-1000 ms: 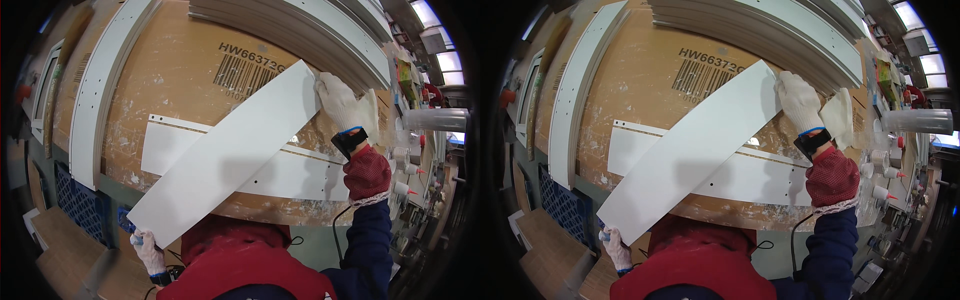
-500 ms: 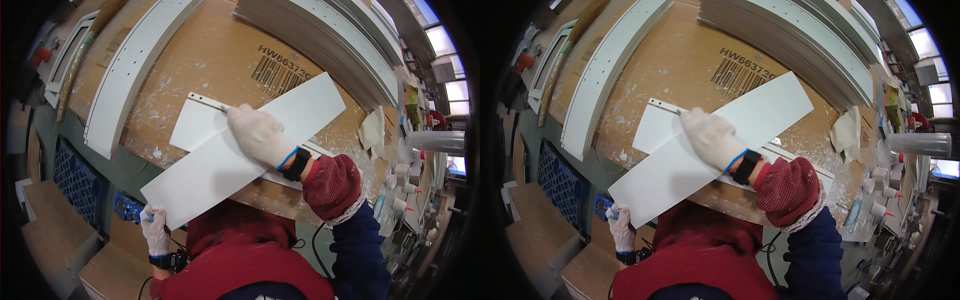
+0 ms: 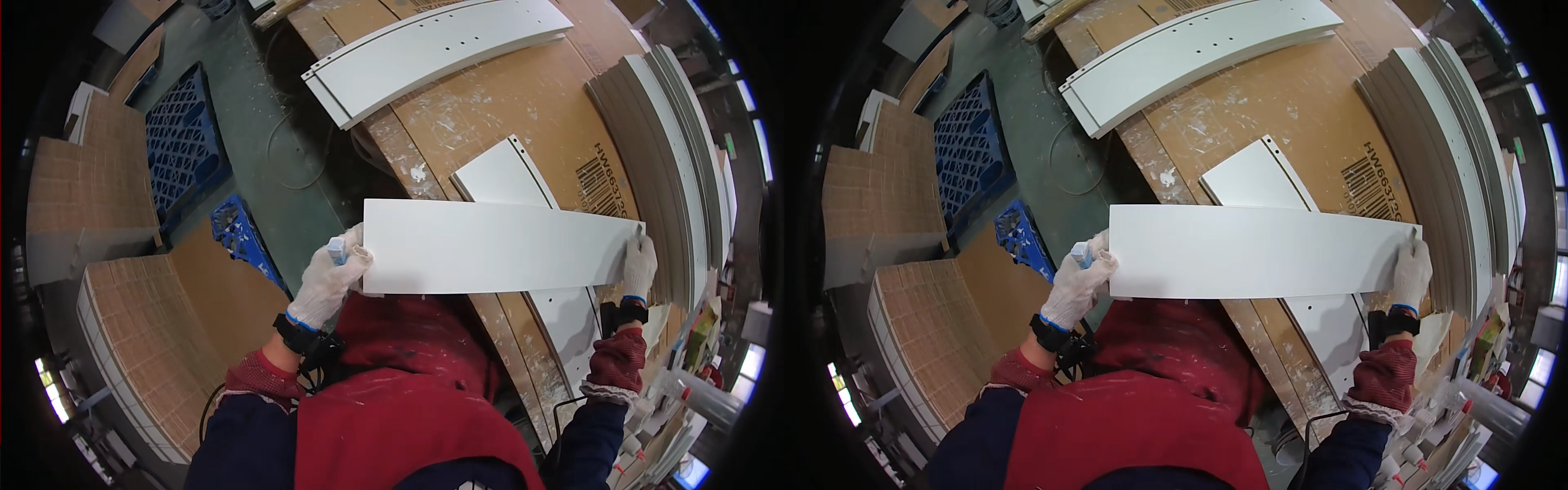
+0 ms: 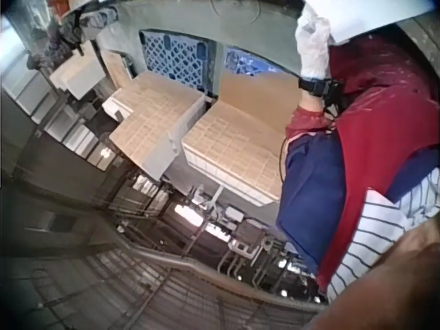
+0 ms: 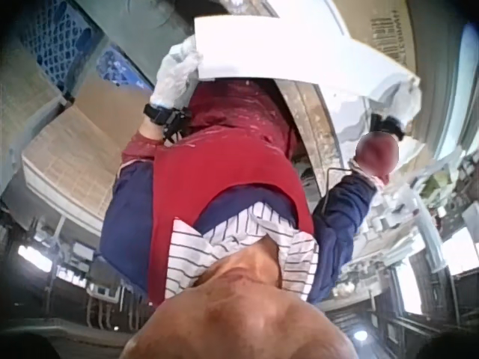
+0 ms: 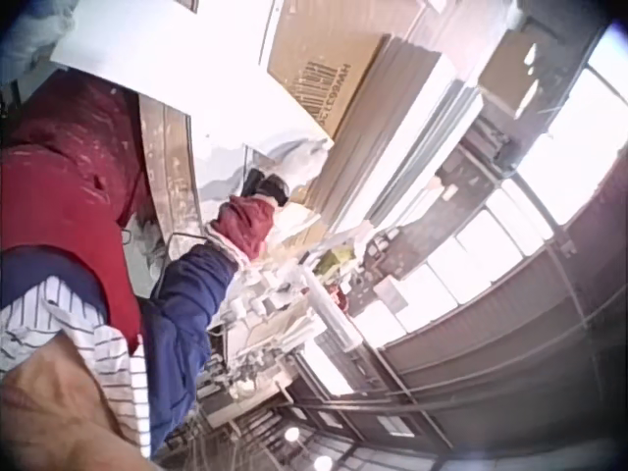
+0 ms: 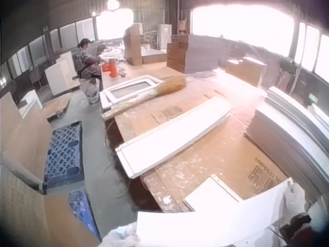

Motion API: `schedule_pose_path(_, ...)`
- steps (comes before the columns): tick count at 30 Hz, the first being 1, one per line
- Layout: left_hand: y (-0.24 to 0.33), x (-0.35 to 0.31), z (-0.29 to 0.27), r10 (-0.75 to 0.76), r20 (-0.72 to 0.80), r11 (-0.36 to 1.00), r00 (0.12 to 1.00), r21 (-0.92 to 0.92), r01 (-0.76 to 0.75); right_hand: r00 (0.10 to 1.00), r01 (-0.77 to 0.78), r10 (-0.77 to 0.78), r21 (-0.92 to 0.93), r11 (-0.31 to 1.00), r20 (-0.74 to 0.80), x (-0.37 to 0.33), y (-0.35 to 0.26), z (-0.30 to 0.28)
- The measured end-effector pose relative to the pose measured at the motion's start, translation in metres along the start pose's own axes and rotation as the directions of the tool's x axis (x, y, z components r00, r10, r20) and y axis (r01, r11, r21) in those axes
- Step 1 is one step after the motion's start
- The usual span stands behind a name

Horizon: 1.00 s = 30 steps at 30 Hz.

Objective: The person wipes white rectangular panels with a cloth and a small blue tool on a workbench. They handle the panels one at a time, flipping them over and cleaning both sides before placing them back on the table.

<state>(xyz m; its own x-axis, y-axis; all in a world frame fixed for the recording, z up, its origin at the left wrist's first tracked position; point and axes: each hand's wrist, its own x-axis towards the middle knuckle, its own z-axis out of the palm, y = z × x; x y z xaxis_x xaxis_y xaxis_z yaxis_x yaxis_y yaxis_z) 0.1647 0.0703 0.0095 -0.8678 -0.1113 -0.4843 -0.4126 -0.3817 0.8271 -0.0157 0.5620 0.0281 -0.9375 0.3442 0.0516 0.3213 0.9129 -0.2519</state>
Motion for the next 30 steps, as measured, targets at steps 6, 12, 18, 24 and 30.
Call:
schedule_pose_path(6, -0.008, 0.006, -0.001, -0.015, 0.098, 0.994, 0.995, -0.105, 0.025, 0.990, 0.136, -0.141, -0.155, 0.978, -0.020, -0.007, -0.028, 0.009)
schedule_pose_path(12, -0.013, 0.011, -0.014, 0.016, 0.333, 0.924, 0.943, -0.366, 0.114, 0.652, 0.758, -0.746, -0.093, 0.645, 0.138, -0.163, -0.211, 0.066)
schedule_pose_path(18, -0.037, 0.012, -0.038, 0.000, 0.291, 0.717, 0.957, -0.667, 0.203, 0.363, 0.787, -0.926, 0.497, 0.366, 0.107, -0.260, -0.290, 0.072)
schedule_pose_path(24, -0.015, 0.005, -0.013, 0.009, 0.309, 0.893, 0.951, -0.431, 0.131, 0.473, 0.705, -0.833, 0.445, 0.553, 0.286, -0.205, -0.265, 0.063)
schedule_pose_path(30, -0.013, 0.012, 0.011, 0.023, 0.017, 0.985, 1.000, -0.170, -0.020, 0.673, 0.535, -0.615, 0.303, 0.789, 0.412, -0.135, -0.222, 0.040)
